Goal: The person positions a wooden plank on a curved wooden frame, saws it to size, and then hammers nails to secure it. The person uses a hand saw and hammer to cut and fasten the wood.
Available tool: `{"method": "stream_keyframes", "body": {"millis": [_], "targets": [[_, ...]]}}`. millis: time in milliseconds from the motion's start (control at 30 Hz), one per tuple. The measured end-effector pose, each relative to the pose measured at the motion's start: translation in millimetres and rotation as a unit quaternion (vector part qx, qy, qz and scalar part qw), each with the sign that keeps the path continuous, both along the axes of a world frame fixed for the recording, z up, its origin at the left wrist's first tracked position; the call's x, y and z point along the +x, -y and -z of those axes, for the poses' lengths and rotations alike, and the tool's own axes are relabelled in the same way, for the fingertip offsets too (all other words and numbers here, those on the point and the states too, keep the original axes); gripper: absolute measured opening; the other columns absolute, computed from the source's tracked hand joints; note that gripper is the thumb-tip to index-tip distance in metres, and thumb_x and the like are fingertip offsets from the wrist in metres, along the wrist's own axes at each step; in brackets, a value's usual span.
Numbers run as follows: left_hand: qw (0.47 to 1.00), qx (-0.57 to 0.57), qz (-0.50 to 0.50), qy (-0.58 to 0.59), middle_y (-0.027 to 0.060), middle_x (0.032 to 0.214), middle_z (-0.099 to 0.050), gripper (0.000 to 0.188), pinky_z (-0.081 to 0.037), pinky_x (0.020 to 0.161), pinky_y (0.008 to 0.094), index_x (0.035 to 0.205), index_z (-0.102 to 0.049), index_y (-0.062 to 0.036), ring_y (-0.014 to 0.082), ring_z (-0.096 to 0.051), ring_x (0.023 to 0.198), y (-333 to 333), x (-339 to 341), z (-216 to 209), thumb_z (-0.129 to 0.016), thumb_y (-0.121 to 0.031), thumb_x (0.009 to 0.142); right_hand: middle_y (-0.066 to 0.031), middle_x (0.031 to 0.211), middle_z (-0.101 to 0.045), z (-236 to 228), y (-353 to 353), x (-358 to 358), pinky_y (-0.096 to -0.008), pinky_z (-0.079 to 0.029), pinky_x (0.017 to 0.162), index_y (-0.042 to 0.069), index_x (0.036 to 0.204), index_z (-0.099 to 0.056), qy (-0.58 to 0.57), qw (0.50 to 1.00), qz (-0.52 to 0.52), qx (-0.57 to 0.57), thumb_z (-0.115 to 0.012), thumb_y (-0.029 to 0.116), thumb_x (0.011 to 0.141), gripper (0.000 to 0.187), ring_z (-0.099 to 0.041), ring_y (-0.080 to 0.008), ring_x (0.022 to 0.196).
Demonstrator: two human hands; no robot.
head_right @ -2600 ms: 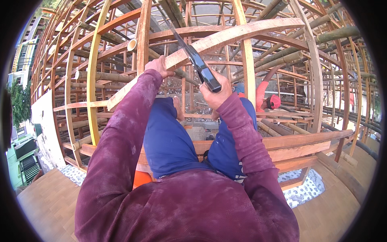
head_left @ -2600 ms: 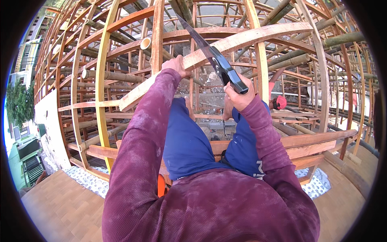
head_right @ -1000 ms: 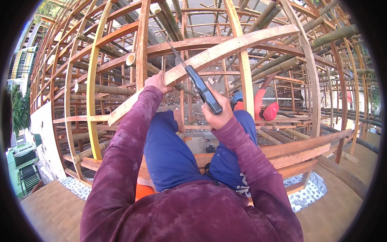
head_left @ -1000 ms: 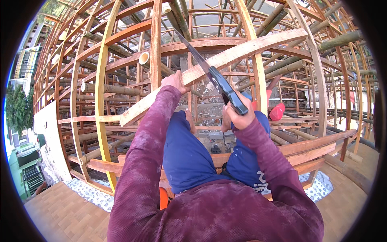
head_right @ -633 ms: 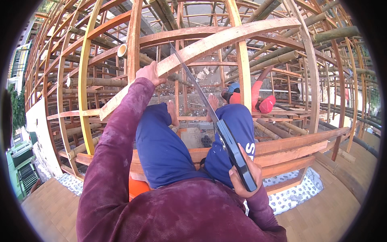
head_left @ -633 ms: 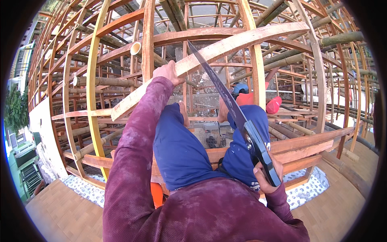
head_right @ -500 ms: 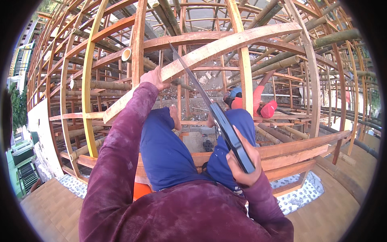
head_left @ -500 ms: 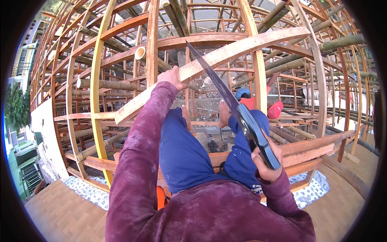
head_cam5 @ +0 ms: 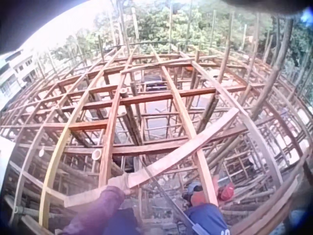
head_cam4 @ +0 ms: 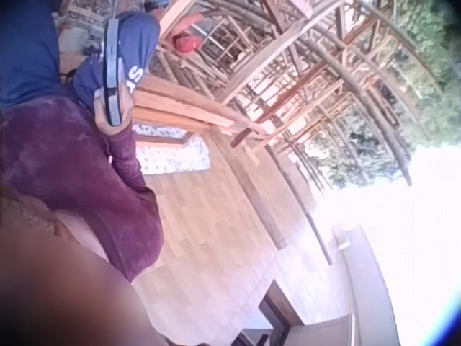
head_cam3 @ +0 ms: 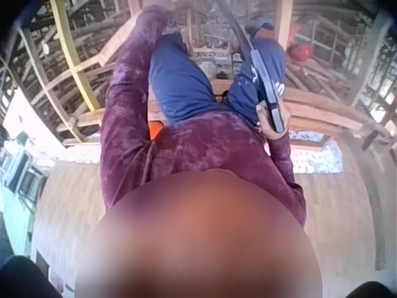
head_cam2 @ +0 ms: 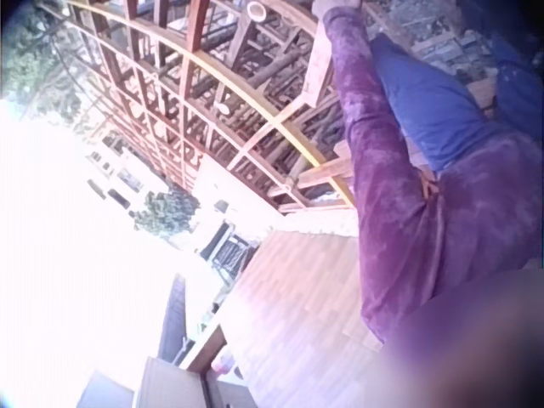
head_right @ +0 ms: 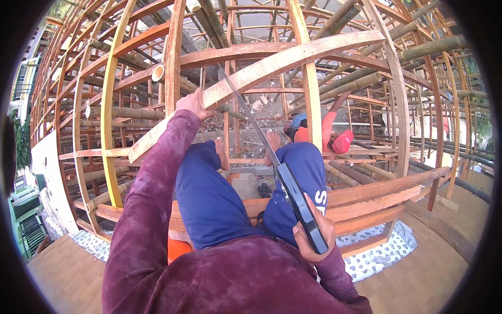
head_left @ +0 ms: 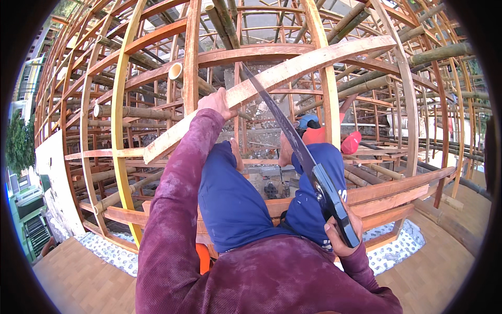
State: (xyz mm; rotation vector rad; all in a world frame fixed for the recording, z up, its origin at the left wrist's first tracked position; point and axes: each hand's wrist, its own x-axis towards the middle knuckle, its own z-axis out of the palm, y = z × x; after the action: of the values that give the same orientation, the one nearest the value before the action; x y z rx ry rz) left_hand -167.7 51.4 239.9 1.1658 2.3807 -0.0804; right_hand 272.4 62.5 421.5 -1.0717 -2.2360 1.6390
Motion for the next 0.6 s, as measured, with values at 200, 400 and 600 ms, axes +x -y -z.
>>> {"method": "stream_keyframes", "body": {"millis": [200, 400, 600], "targets": [[0.999, -0.035, 0.024, 0.012, 0.0197, 0.109, -0.070, 0.081, -0.052, 0.092, 0.0434, 0.124, -0.055, -0.0082, 0.0356, -0.067, 0.105, -29, -1, -3, -0.082, -0.054, 0.063, -0.0121, 0.079, -0.060, 98, -89, -176, -0.0273, -0.048, 0.064, -0.002, 0.141, -0.046, -0.161, 0.986, 0.000, 0.053, -0.058, 0.001, 0.077, 0.066, -0.055, -0.0133, 0.065], [1.000, -0.001, 0.013, 0.002, 0.0191, 0.102, -0.071, 0.069, -0.053, 0.086, 0.0455, 0.108, -0.055, -0.0077, 0.0375, -0.068, 0.098, -18, -1, 4, -0.082, -0.052, 0.063, -0.0038, 0.068, -0.054, 70, -46, -96, -0.0253, -0.046, 0.060, 0.000, 0.145, -0.043, -0.119, 0.992, 0.030, -0.033, -0.060, -0.004, 0.077, 0.069, -0.051, -0.0062, 0.061], [1.000, -0.001, -0.002, 0.010, 0.0202, 0.101, -0.070, 0.069, -0.053, 0.085, 0.0455, 0.111, -0.055, -0.0068, 0.0377, -0.068, 0.097, 0, -3, -8, -0.081, -0.050, 0.063, -0.0019, 0.073, -0.059, -10, -2, -11, -0.0240, -0.047, 0.066, -0.004, 0.139, -0.048, -0.019, 0.999, 0.041, -0.005, -0.060, -0.004, 0.077, 0.064, -0.055, -0.0074, 0.063]]}}
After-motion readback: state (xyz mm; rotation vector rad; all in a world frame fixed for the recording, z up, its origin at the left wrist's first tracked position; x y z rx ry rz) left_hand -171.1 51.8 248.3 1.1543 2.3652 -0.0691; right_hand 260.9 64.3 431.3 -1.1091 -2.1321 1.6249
